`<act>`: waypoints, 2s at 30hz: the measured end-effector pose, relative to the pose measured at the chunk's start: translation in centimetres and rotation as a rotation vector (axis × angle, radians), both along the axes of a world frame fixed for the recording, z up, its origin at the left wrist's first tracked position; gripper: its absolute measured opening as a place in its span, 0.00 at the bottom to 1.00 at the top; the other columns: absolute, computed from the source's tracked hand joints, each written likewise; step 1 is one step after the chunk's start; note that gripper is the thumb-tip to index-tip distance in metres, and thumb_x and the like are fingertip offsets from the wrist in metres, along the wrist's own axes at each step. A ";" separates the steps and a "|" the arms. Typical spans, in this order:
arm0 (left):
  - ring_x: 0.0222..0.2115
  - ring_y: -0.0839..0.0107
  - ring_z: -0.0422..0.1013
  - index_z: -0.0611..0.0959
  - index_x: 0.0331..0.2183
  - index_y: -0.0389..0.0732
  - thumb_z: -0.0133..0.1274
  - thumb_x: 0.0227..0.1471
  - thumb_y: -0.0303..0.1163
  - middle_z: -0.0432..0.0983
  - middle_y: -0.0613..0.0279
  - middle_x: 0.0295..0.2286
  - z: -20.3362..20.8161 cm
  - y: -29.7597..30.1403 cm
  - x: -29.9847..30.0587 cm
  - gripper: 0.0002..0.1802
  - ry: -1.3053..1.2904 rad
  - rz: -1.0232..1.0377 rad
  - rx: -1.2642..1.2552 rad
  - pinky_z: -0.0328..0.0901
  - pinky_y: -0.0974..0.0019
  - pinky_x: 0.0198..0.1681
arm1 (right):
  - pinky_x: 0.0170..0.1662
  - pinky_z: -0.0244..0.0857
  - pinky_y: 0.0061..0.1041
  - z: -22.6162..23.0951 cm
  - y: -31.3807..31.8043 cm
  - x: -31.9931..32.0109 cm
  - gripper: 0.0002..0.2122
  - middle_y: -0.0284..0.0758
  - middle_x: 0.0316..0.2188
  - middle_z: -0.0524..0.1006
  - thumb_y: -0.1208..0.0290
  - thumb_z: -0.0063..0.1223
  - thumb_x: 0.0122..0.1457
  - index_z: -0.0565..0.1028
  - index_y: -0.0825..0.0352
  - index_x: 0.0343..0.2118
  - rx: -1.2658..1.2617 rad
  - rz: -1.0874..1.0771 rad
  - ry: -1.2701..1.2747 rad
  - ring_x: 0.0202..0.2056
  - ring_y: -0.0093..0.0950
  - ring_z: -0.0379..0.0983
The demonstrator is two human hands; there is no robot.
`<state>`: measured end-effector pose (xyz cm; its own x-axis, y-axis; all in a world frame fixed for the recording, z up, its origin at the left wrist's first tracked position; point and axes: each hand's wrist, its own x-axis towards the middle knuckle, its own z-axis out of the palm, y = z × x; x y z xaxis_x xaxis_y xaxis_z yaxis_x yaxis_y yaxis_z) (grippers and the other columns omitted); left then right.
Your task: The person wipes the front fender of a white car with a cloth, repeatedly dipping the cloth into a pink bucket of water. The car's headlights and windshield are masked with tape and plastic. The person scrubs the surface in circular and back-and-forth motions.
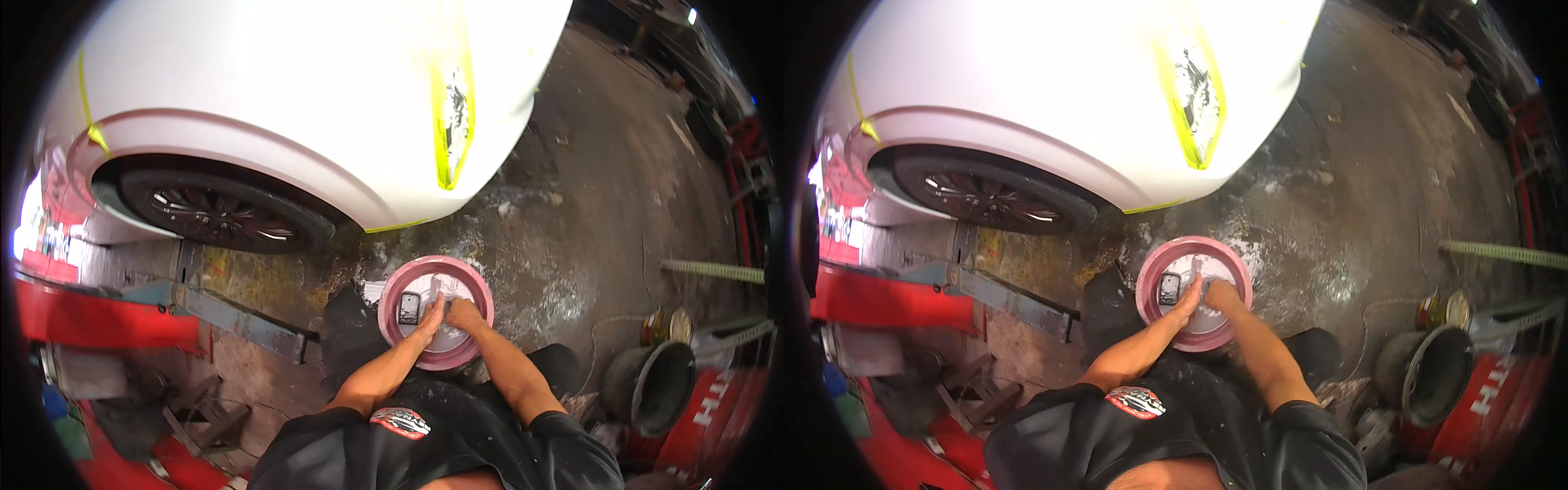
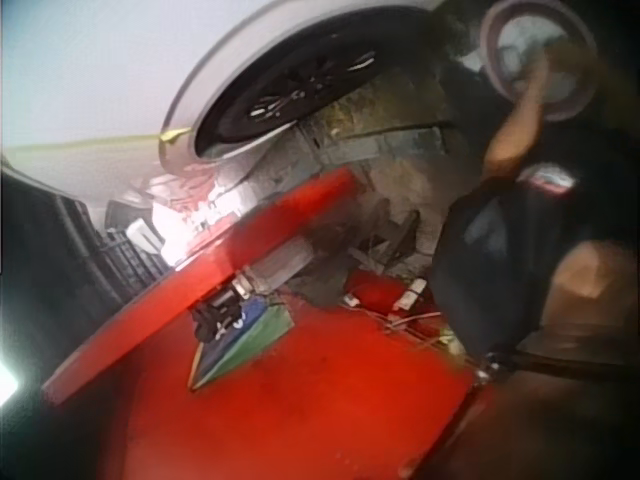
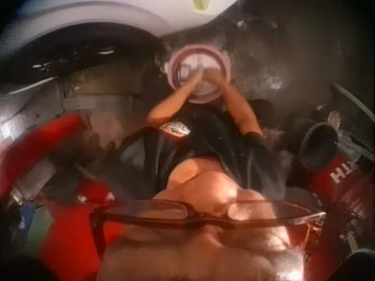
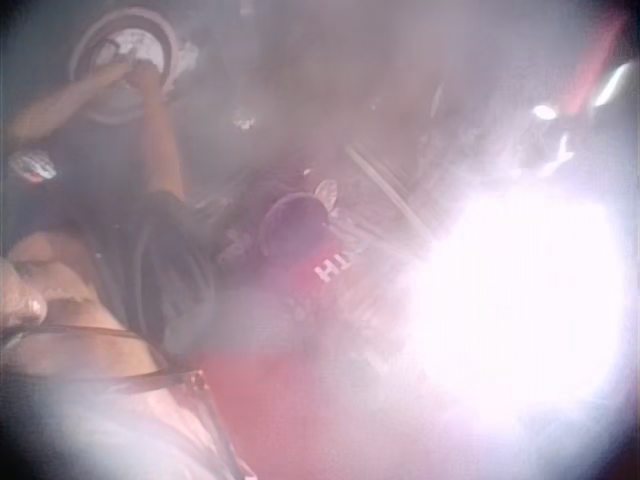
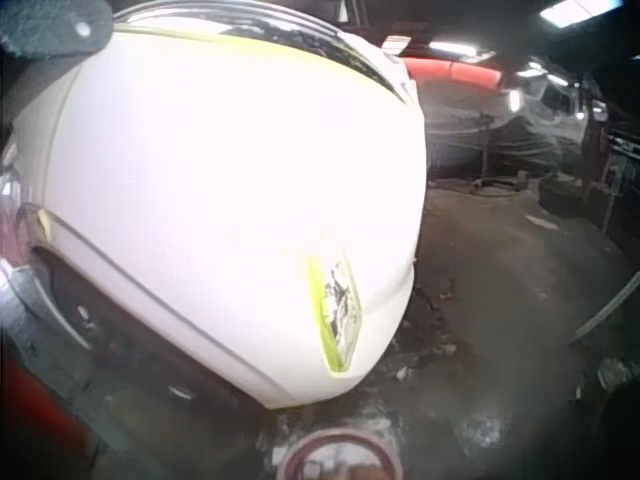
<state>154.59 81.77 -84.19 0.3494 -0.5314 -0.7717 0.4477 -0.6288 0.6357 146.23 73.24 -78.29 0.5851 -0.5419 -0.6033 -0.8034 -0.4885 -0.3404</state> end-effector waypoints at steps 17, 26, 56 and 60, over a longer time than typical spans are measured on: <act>0.57 0.56 0.57 0.41 0.63 0.37 0.60 0.49 0.45 0.55 0.44 0.58 7.1 -0.4 -0.8 0.56 0.209 0.344 -0.205 0.57 0.57 0.57 | 0.51 0.70 0.30 2.9 -3.7 -1.1 0.22 0.42 0.56 0.63 0.80 0.38 0.59 0.59 0.70 0.58 1.332 -0.560 -0.216 0.52 0.33 0.68; 0.40 0.57 0.73 0.72 0.47 0.46 0.58 0.42 0.33 0.74 0.58 0.38 4.4 -1.6 0.1 0.27 0.210 0.623 -0.140 0.69 0.42 0.40 | 0.45 0.65 0.44 6.7 -10.2 -0.1 0.24 0.52 0.45 0.72 0.70 0.51 0.50 0.66 0.72 0.52 -0.451 0.336 -0.846 0.48 0.49 0.69; 0.63 0.42 0.38 0.51 0.60 0.28 0.39 0.59 0.40 0.41 0.36 0.61 50.6 -11.3 20.0 0.35 -2.162 0.749 -0.110 0.31 0.44 0.64 | 0.35 0.69 0.50 3.2 -7.6 0.2 0.17 0.53 0.26 0.77 0.56 0.49 0.57 0.68 0.67 0.37 -0.323 0.136 -0.418 0.31 0.54 0.76; 0.62 0.34 0.32 0.49 0.60 0.23 0.39 0.57 0.45 0.37 0.28 0.60 41.0 -14.9 14.8 0.41 -2.157 0.698 -0.505 0.30 0.38 0.63 | 0.36 0.68 0.51 2.8 -8.8 0.1 0.17 0.54 0.26 0.77 0.56 0.48 0.58 0.67 0.68 0.36 -0.311 0.164 -0.464 0.30 0.55 0.75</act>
